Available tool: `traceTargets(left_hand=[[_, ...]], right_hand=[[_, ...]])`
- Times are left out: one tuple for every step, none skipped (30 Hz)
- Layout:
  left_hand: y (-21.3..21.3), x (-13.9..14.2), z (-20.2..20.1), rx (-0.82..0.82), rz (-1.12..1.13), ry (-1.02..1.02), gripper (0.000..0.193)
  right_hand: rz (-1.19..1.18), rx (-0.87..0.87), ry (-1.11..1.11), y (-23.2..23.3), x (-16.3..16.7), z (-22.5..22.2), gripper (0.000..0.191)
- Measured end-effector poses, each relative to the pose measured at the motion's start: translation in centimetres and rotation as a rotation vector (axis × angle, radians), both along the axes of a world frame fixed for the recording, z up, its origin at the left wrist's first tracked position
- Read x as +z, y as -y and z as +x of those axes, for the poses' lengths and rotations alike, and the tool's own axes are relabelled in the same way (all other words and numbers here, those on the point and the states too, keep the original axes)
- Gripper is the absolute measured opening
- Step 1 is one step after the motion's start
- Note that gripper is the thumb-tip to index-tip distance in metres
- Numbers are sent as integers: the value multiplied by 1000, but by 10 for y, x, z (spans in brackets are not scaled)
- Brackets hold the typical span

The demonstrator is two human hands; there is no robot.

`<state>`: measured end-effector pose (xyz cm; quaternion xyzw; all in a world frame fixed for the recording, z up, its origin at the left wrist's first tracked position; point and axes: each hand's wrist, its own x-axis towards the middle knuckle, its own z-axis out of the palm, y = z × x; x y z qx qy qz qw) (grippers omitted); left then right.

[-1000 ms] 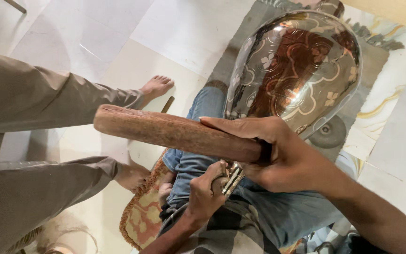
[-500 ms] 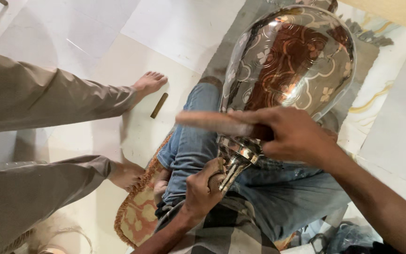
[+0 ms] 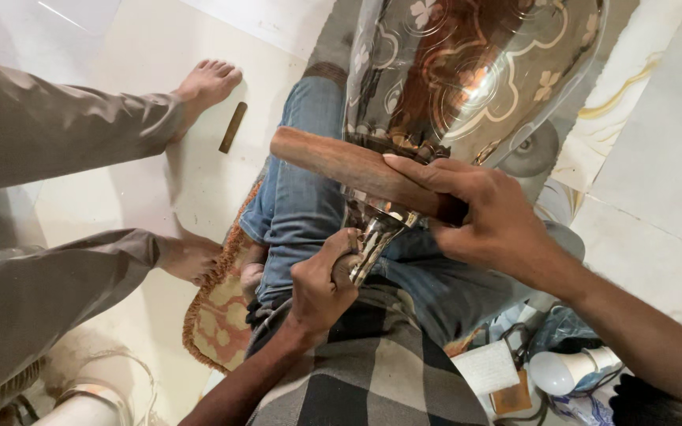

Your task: The person sits cross-legged on the floor and repeatedly strikes the rim of a large, polished metal vessel with a wooden mallet. They hold the vessel steady with one hand while striking with the other, occasionally rotating the object to access different sections of the rim.

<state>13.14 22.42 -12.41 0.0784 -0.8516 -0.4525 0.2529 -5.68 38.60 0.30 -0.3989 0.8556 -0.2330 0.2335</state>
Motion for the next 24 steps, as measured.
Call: traceTargets(left_hand=[[-1, -3, 0, -27, 5, -2, 31], [-1, -8, 0, -56, 9, -3, 35], [-1, -12, 1, -85, 13, -3, 39], [-1, -16, 4, -71, -26, -25, 38], [-2, -20, 8, -58, -64, -50, 37], [-2, -25, 9, -45, -107, -82, 36], [-1, -28, 11, -64, -126, -45, 40], [0, -31, 15, -84, -140, -4, 44], [1, -33, 14, -102, -156, 33, 49], [2, -35, 12, -61, -98, 45, 36], [4, -35, 8, -19, -41, 61, 25], [7, -33, 5, 23, 16, 78, 18], [12, -30, 1, 55, 232, 52, 20], [24, -27, -6, 81, 451, 25, 24], [37, -23, -14, 110, 672, 6, 29], [46, -20, -25, 18, 724, 68, 30], [57, -17, -36, -72, 771, 126, 32], [63, -14, -43, -166, 820, 189, 33], [65, -12, -48, -303, 782, 221, 36], [68, -11, -54, -440, 735, 244, 38], [70, -11, -58, -579, 683, 262, 41], [72, -11, -60, -613, 598, 256, 44], [74, -10, -61, -645, 512, 251, 47], [75, -11, -60, -676, 430, 248, 50]], right_hand=[[-39, -15, 16, -2, -2, 1, 92], [25, 84, -49, -4, -3, 1, 90], [90, 183, -113, -6, -5, 3, 88], [158, 281, -176, -8, -6, 4, 86], [106, 184, -117, -11, -7, 6, 88], [53, 85, -65, -13, -10, 9, 89], [2, -14, -10, -17, -13, 11, 91], [22, 34, -26, -22, -16, 13, 93], [40, 84, -46, -29, -20, 14, 96], [58, 135, -67, -36, -25, 15, 99], [59, 27, -38, -42, -34, 18, 93], [60, -80, -8, -45, -45, 23, 88], [61, -191, 22, -47, -58, 30, 83], [-140, -284, 33, -48, -73, 39, 80], [-339, -379, 48, -49, -89, 50, 77], [-535, -470, 61, -50, -104, 63, 76], [-617, -536, 162, -51, -119, 76, 75], [-695, -609, 266, -53, -132, 91, 74], [-770, -688, 369, -56, -144, 105, 74], [-789, -705, 358, -59, -153, 118, 74], [-811, -722, 344, -61, -161, 130, 74], [-833, -743, 329, -62, -167, 141, 74], [-832, -761, 334, -63, -171, 149, 73], [-825, -783, 343, -63, -173, 157, 72]])
